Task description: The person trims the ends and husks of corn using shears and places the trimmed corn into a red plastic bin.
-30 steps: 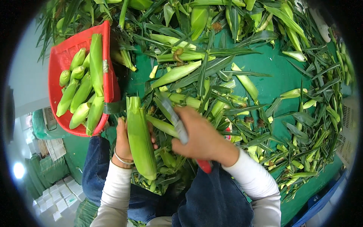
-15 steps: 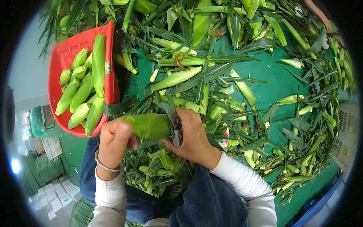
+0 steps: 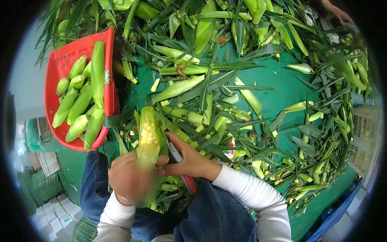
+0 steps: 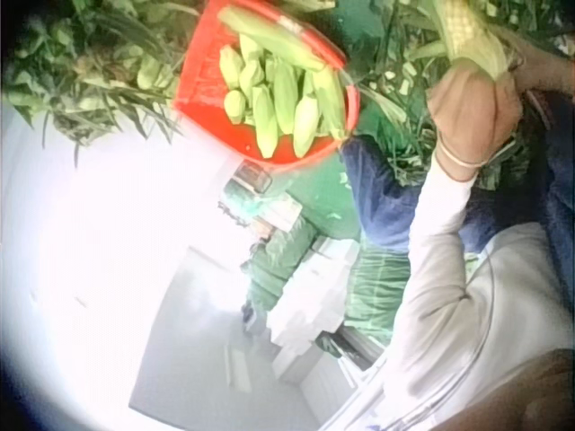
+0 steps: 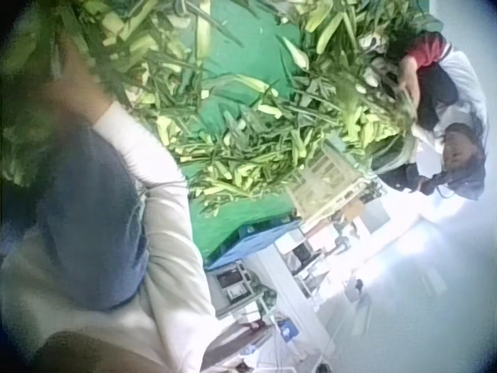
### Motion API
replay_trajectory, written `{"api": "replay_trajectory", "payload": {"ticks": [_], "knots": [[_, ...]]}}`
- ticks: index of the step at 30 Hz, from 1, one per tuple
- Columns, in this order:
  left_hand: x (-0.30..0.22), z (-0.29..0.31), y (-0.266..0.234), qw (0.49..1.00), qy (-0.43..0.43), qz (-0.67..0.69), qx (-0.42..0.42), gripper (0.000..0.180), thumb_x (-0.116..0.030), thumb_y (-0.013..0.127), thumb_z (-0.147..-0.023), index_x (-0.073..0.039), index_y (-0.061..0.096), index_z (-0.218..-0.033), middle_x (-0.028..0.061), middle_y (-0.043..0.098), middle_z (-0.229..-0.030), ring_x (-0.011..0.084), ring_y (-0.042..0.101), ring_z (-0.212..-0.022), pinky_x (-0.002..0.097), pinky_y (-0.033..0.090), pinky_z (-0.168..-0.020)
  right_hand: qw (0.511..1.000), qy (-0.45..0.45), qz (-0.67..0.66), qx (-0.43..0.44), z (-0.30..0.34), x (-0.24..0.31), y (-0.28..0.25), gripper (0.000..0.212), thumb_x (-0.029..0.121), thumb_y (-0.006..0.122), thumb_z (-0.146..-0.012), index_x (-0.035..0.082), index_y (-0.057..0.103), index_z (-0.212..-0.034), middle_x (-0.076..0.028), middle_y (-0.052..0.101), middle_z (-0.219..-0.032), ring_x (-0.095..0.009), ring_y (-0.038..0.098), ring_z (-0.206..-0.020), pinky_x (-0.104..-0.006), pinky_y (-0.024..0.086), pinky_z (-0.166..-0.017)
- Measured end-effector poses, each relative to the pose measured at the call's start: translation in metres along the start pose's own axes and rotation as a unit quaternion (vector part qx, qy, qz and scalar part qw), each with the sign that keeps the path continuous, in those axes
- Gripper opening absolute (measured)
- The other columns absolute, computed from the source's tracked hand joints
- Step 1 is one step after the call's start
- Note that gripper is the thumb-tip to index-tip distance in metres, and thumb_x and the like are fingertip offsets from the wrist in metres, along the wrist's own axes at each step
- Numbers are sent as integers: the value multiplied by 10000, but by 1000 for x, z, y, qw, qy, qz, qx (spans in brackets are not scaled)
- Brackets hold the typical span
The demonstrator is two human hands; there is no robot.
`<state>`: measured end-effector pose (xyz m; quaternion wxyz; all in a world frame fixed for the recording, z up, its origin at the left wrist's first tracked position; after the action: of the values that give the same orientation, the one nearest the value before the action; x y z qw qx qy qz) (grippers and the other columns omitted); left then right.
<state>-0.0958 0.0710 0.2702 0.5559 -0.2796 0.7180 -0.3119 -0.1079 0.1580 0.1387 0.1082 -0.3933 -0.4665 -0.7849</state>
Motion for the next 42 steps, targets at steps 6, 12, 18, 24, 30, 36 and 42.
{"api": "replay_trajectory", "payload": {"ticks": [6,12,18,24,30,36,42], "knots": [[16,0,-19,986,-76,105,-101,192,-135,498,-858,-36,553,-703,115,619,-669,203,585,-553,298,481,-501,989,-5,150,16,-6,1,-10,709,260,795,-700,22,413,-1248,-88,522,-1166,-153,490,-1070,-291,396,-925],[137,111,-208,790,-262,291,-471,291,-263,417,-991,-77,455,-770,152,656,-1001,159,618,-853,265,480,-722,859,-68,439,-255,-36,88,-98,551,153,705,-686,-12,436,-1138,-217,548,-947,-368,573,-866,-417,477,-775],[161,90,-229,759,-276,224,-545,266,-237,462,-970,5,541,-1048,198,602,-1172,171,622,-952,249,482,-823,530,-295,615,-505,-71,226,-228,482,61,645,-691,-49,441,-1115,-254,519,-1025,-424,500,-966,-483,422,-840],[149,53,-133,862,-303,263,-311,298,-270,413,-980,-17,568,-955,101,617,-951,165,582,-816,315,499,-715,420,-229,664,-574,-92,294,-296,530,124,707,-694,-31,431,-1120,-232,553,-1034,-390,554,-946,-467,442,-832],[121,-1,-36,845,-322,345,-254,185,-141,524,-929,10,549,-1034,157,655,-890,197,635,-687,307,537,-618,797,-172,410,-408,-77,209,-244,543,191,753,-712,-49,480,-1115,-129,626,-925,-195,602,-815,-331,507,-740],[123,-40,91,738,-382,556,-28,395,-224,550,-928,22,497,-1232,187,593,-1156,270,607,-1015,372,505,-869,975,-27,46,-215,21,64,-129,541,83,733,-766,-9,493,-1242,-20,595,-1032,-105,541,-912,-254,448,-827],[138,0,80,647,-341,674,-98,277,-127,541,-922,1,500,-1164,127,604,-1118,255,608,-1017,409,523,-869,992,71,-30,-100,36,34,-79,593,33,686,-746,-1,448,-1288,-69,581,-1100,-143,549,-975,-276,435,-877]]}}
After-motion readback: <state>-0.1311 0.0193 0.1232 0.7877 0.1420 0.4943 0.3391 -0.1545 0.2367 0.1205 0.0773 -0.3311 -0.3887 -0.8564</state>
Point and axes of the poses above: each hand's wrist, its own z-axis away from the middle knuckle, its own y-axis out of the palm, x = y × z, the point moved 7 cm from there along -z, towards the middle knuckle
